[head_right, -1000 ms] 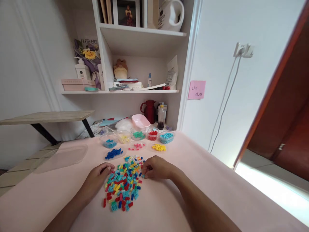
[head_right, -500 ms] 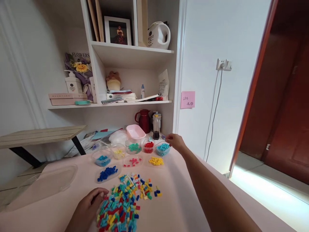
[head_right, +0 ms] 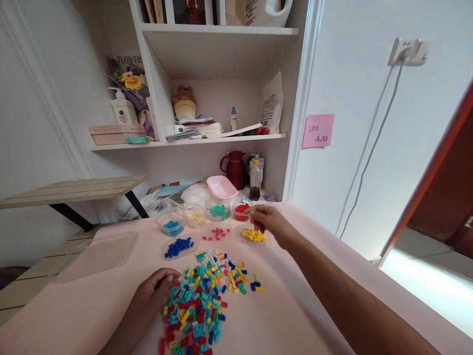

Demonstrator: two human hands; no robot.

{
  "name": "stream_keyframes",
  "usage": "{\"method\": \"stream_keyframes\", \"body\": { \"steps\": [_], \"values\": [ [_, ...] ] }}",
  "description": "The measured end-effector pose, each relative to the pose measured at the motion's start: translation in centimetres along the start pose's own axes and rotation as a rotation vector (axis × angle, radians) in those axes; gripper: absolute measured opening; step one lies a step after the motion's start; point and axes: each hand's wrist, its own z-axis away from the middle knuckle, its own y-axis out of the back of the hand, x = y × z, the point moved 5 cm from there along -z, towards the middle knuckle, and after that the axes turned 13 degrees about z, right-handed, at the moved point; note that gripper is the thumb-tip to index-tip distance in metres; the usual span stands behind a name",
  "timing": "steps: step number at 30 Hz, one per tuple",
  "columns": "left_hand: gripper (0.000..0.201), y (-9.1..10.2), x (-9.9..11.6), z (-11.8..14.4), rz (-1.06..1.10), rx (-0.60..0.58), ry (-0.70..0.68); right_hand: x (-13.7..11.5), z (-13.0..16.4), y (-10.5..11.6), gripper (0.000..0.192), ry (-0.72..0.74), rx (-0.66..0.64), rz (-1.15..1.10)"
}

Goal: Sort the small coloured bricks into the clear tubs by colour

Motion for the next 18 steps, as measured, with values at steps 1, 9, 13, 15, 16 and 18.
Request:
{"method": "stream_keyframes", "body": {
  "steps": [1,9,13,15,16,18],
  "values": [
    [0.031,0.0,0.3,0.2,-0.010,0.007,0.001,-0.6,0.9,-1.5,0.033,0.013,-0.081,0.036],
    [0.031,0.1,0.9,0.3,-0.027,0.019,-0.024,-0.8,3.3,-7.4,0.027,0.263,-0.103,0.436],
    [0.031,0.1,0.8,0.3,-0.025,0.008,-0.021,-0.1,3.6,-8.2,0.033,0.278,-0.163,0.527],
    [0.031,0.1,0.8,0.3,-0.019,0.007,-0.023,-0.1,3.8,-8.7,0.033,0.299,-0.180,0.586],
    [0.031,0.1,0.8,0.3,-0.015,0.007,-0.025,0.0,4.0,-9.0,0.032,0.303,-0.176,0.620],
    [0.030,0.1,0.8,0.3,-0.005,0.008,-0.033,0.1,4.1,-9.4,0.029,0.302,-0.151,0.682]
  ]
}}
